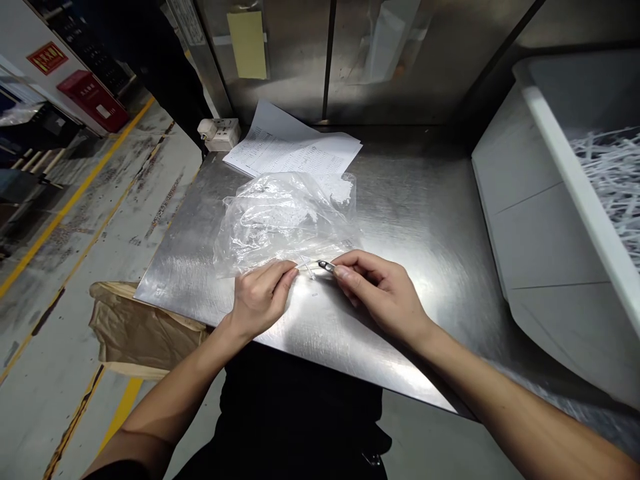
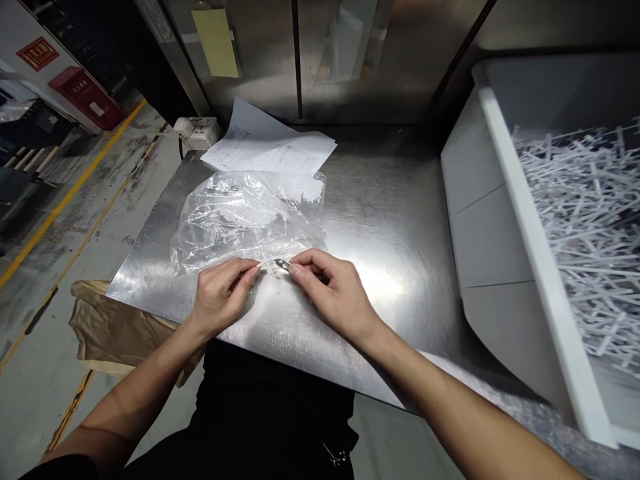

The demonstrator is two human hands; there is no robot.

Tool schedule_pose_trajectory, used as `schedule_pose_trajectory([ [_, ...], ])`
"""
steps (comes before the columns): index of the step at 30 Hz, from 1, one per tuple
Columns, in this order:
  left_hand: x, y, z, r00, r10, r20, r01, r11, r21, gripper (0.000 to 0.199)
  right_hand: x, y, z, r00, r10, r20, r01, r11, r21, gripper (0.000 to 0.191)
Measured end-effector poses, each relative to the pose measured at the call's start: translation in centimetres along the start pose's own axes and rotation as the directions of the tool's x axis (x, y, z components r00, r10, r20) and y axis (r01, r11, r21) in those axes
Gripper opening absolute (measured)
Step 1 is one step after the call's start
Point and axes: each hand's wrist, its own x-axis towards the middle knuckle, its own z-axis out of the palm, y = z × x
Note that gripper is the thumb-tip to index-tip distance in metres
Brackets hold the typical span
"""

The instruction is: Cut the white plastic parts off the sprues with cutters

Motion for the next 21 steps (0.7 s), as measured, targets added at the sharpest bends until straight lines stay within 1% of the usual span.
schedule_pose_trajectory([
  [3, 0.03, -0.03, -0.05, 0.999, 0.038, 0.036, -0.037, 0.999, -0.037, 0.017, 0.26, 0.17, -0.27, 0.998, -0.022, -0.056, 0.022, 1.000, -0.007, 0.025],
  [5, 0.03, -0.06, -0.04, 0.995, 0.083, 0.058, -0.080, 0.995, -0.060, 0.017, 0.37, 0.25, -0.31, 0.997, -0.034, -0.069, 0.032, 0.999, -0.023, 0.024],
  [9, -0.03, -0.09, 0.00, 0.988, 0.138, 0.063, -0.133, 0.988, -0.077, 0.012, 0.31, 0.38, -0.13, 0.998, -0.048, -0.050, 0.044, 0.997, -0.064, 0.023],
  [15, 0.00, 0.09, -0.02, 0.988, 0.150, 0.048, -0.146, 0.986, -0.075, 0.011, 0.00, 0.36, -0.05, 0.996, -0.083, -0.024, 0.080, 0.991, -0.110, 0.023],
  [21, 0.02, 0.14, -0.06, 0.981, 0.183, 0.063, -0.179, 0.982, -0.065, 0.011, -0.12, 0.41, 0.07, 0.995, -0.102, -0.020, 0.099, 0.985, -0.138, 0.022],
])
